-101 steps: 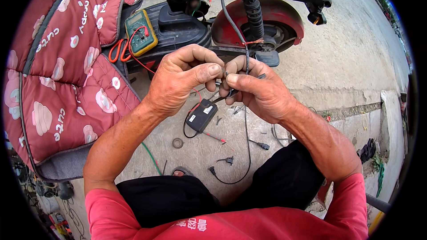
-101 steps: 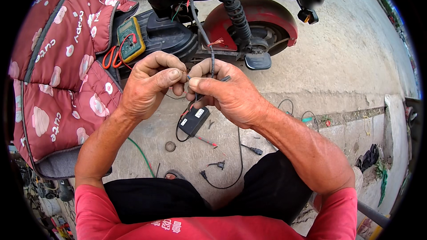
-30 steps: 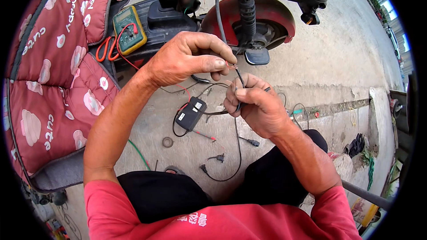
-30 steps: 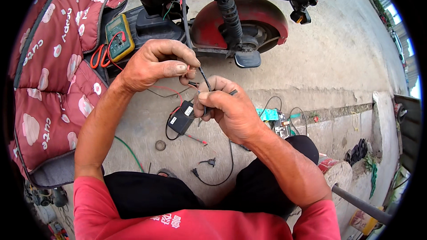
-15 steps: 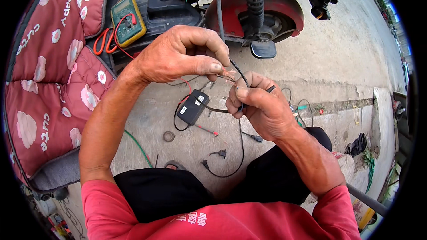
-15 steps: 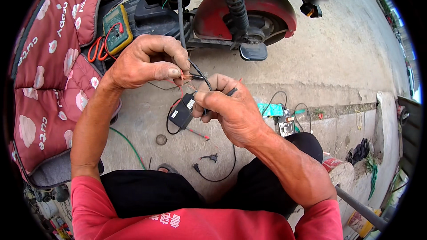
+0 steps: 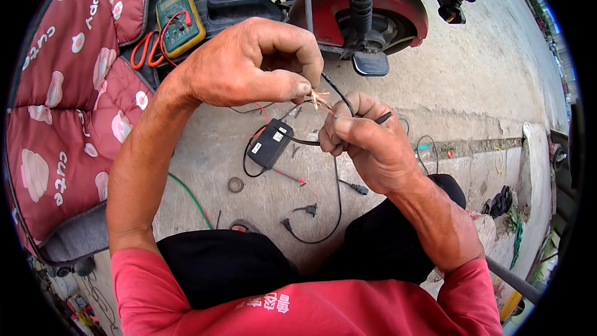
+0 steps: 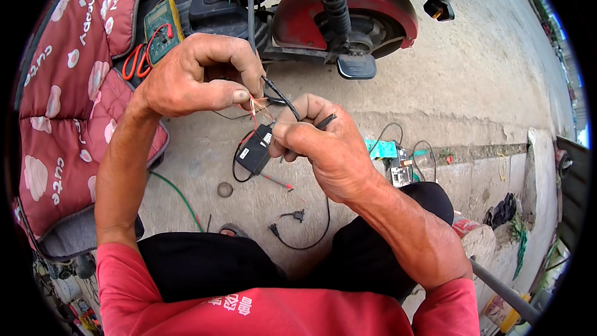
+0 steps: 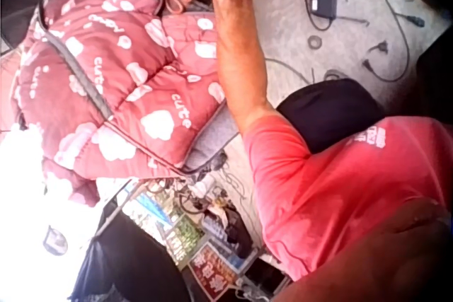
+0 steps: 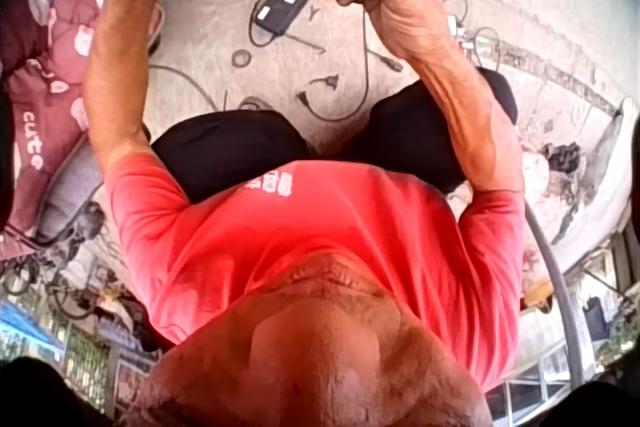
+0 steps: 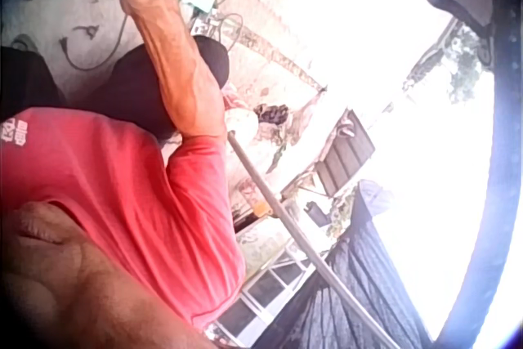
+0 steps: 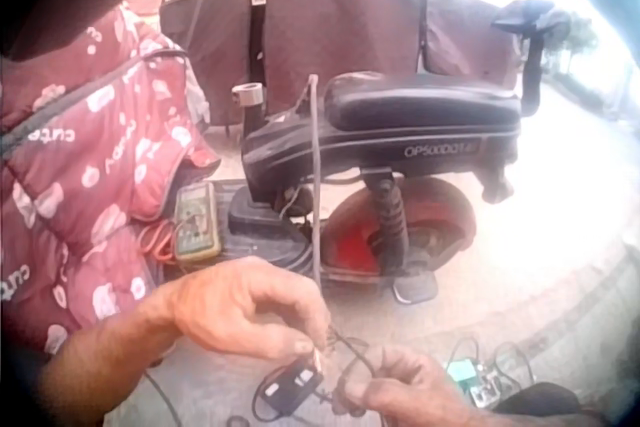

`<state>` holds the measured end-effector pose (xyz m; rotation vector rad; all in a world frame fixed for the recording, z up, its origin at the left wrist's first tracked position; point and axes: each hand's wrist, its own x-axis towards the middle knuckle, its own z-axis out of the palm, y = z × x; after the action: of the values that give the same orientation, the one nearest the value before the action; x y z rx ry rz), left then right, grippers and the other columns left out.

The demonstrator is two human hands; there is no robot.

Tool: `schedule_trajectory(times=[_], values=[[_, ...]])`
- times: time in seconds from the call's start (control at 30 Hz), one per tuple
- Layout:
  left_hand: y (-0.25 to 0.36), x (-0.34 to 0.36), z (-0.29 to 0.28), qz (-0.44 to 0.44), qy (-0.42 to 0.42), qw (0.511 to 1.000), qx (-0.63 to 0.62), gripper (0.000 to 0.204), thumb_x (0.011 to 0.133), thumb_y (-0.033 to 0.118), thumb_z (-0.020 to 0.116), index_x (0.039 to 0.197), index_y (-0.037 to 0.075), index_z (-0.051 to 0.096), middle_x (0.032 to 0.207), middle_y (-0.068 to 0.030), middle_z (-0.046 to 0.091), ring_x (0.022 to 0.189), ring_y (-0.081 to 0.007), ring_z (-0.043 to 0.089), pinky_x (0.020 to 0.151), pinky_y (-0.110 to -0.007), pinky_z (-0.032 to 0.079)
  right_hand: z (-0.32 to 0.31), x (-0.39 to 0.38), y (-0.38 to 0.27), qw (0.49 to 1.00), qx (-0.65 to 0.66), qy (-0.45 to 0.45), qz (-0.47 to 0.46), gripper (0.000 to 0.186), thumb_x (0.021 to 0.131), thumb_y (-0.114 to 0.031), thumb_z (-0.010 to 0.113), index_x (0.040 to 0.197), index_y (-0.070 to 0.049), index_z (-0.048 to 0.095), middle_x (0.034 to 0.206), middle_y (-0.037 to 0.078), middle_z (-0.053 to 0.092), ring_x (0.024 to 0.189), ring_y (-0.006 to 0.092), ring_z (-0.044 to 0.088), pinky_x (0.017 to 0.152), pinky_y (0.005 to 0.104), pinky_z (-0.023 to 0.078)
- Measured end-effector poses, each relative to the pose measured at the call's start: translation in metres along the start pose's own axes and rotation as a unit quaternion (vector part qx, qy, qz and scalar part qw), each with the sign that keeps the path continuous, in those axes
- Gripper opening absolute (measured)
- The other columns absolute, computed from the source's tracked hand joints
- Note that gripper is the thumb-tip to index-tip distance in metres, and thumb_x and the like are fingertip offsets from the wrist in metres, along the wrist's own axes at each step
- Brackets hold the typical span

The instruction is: The person sits on the ground and repairs a scooter's electrical wiring by stripping the ends of red and black wires, twisting them together, and wrapping the connection with black electrical tape. A multimeter is visible on the scooter seat nearby.

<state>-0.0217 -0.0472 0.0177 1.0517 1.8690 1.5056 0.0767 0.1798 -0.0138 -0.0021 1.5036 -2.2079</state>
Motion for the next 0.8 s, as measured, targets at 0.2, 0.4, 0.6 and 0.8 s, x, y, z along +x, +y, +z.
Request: schedule_trajectory(times=[0.2,0.4,0.6,0.8], values=[[0.0016,-0.0011,0.0002,0.009,0.002,0.999,0.034,0.012,0.083,0.006,0.064,0.091,-0.003,0.066,0.089,-0.0085,0.064,0.082,-0.0151,0.066,0.074,-0.028,0.055,0.0056,-0.0019,-0.005,1.0,-0.018,0.019,0.014,0.014,0.085,-0.018,0.066,0.086,-0.007,0.056,0.078,0.007,0.059,0.073,0.0156,0.056,0.067,0.0293,0.041],[0.0047,-0.0018,0.0023,0.028,0.007,0.998,0.051,0.011,0.084,0.007,0.065,0.091,-0.002,0.066,0.088,-0.0061,0.064,0.08,-0.013,0.063,0.072,-0.027,0.052,0.0054,0.0006,-0.0051,0.999,-0.024,0.024,0.012,0.015,0.086,-0.018,0.065,0.089,-0.005,0.059,0.079,0.007,0.061,0.072,0.0143,0.057,0.067,0.0287,0.042],[0.0069,-0.0019,0.0058,0.023,0.014,0.997,0.072,0.011,0.085,0.006,0.066,0.092,-0.001,0.065,0.087,-0.0054,0.064,0.079,-0.0119,0.062,0.069,-0.026,0.05,0.0053,0.0038,-0.0062,0.999,-0.008,0.035,0.015,0.021,0.084,-0.019,0.068,0.089,-0.001,0.06,0.078,0.006,0.065,0.071,0.0109,0.061,0.064,0.0246,0.046],[0.0091,-0.0009,0.0063,0.03,0.021,0.992,0.118,0.01,0.085,0.004,0.066,0.093,-0.001,0.065,0.086,-0.0053,0.064,0.078,-0.0118,0.063,0.068,-0.027,0.05,0.0084,0.0025,-0.0097,0.998,-0.006,0.052,0.019,0.024,0.085,-0.02,0.069,0.096,0.0,0.061,0.079,0.005,0.065,0.07,0.0093,0.06,0.064,0.0238,0.045]])
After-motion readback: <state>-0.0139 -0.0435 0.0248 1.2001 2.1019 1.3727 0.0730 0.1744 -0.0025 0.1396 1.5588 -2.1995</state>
